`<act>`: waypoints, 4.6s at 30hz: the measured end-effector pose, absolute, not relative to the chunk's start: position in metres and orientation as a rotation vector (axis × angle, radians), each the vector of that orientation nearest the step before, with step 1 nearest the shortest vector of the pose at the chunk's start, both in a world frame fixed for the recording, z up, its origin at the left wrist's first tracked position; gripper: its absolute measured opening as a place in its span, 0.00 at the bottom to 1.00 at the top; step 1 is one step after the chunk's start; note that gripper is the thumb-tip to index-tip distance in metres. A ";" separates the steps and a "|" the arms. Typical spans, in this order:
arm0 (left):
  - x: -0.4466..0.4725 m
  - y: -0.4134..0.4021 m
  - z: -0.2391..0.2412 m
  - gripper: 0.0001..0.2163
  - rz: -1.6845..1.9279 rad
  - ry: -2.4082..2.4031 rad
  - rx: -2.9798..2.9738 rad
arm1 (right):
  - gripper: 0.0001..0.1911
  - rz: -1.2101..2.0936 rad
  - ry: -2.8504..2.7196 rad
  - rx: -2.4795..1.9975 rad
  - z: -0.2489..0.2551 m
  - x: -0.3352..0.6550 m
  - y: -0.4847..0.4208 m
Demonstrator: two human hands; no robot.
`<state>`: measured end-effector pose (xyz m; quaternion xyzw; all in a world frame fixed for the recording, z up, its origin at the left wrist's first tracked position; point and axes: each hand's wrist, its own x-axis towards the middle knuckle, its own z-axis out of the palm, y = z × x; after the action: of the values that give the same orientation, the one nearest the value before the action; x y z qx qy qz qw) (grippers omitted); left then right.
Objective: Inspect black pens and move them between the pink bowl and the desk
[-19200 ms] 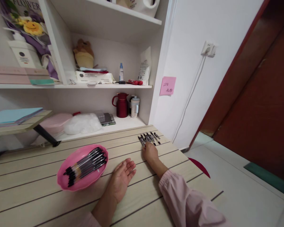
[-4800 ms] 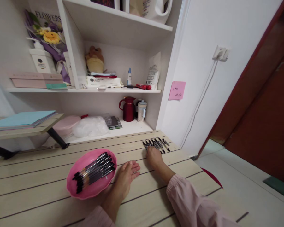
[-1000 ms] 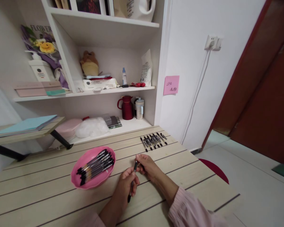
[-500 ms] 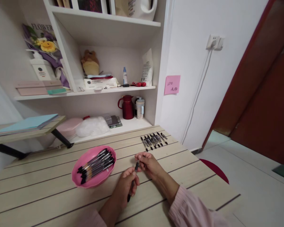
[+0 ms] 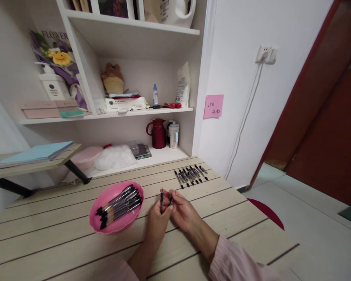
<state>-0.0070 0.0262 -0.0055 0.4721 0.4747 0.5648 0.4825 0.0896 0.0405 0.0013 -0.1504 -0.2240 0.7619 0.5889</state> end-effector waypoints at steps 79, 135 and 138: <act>-0.020 0.033 -0.007 0.17 1.202 1.100 0.906 | 0.12 -0.048 -2.146 -2.054 0.001 0.130 0.115; -0.018 0.040 -0.016 0.19 1.180 1.130 0.872 | 0.10 -0.034 -1.984 -2.145 0.017 0.144 0.131; -0.019 0.040 -0.015 0.19 1.181 1.133 0.871 | 0.11 -0.051 -2.005 -2.138 0.012 0.139 0.127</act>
<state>-0.0187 0.0396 -0.0155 0.3759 0.4886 0.5095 0.6003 0.1390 0.1274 0.0116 -0.7253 -0.6802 -0.0172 0.1050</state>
